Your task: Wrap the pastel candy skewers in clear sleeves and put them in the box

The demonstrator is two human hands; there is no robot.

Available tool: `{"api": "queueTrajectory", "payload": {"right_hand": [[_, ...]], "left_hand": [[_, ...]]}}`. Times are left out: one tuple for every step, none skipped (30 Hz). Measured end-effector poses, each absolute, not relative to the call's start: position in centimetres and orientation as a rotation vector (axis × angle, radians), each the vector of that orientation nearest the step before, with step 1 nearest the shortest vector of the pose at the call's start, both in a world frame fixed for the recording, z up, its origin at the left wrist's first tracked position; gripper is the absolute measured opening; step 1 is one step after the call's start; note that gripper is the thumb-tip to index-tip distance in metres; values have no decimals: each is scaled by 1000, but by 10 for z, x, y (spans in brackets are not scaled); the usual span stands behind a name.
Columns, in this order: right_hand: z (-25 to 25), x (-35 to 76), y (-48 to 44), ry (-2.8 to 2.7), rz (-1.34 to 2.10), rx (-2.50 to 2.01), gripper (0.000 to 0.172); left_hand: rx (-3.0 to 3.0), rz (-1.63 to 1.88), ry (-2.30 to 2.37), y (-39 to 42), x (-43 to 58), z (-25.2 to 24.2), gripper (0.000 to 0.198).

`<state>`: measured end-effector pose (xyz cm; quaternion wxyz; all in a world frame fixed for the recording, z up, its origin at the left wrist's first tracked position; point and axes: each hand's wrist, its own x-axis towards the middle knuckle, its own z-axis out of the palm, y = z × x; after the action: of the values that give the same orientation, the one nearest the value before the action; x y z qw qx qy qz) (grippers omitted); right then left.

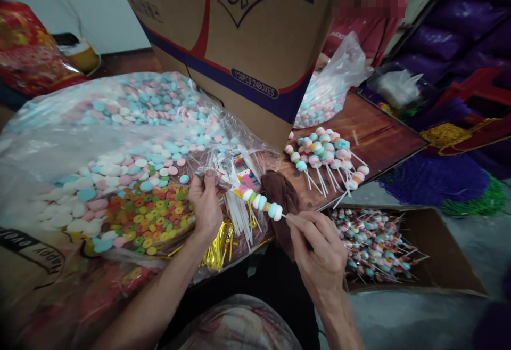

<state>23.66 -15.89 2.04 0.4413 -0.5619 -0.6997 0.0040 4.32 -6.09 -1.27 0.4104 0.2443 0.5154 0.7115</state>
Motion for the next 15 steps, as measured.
{"api": "queueTrajectory", "payload": {"right_hand": [[21, 234, -159, -1714, 33, -1392, 14], [21, 232, -159, -1694, 66, -1388, 14], [21, 230, -159, -1679, 107, -1384, 14], [21, 228, -159, -1670, 149, -1380, 13], [21, 227, -158, -1667, 188, -1378, 13], [21, 226, -157, -1668, 220, -1378, 12], [20, 225, -156, -1668, 243, -1381, 12], [20, 224, -155, -1668, 256, -1385, 12], [20, 224, -154, -1667, 258, -1387, 12], [19, 224, -153, -1668, 249, -1387, 12], [18, 223, -152, -1677, 233, -1392, 12], [17, 223, -152, -1694, 204, -1401, 12], [16, 223, -152, -1723, 168, -1412, 12], [14, 223, -151, -1757, 129, -1428, 13], [13, 223, -151, -1793, 96, -1445, 13]], "left_hand": [[629, 1792, 1298, -61, 43, -14, 34], [644, 1787, 1294, -61, 43, -15, 34], [660, 1777, 1287, -61, 44, -16, 33], [676, 1765, 1277, -61, 45, -17, 33], [689, 1754, 1268, -62, 45, -17, 33], [699, 1748, 1262, -62, 46, -18, 32], [706, 1744, 1257, -63, 47, -19, 32], [710, 1741, 1254, -63, 47, -20, 32], [712, 1735, 1252, -63, 48, -20, 31], [711, 1727, 1252, -63, 48, -21, 31], [705, 1719, 1251, -63, 48, -22, 31], [694, 1713, 1249, -63, 48, -22, 31], [678, 1710, 1243, -62, 48, -23, 31], [657, 1711, 1233, -62, 48, -22, 32], [630, 1712, 1219, -62, 48, -21, 32]]}}
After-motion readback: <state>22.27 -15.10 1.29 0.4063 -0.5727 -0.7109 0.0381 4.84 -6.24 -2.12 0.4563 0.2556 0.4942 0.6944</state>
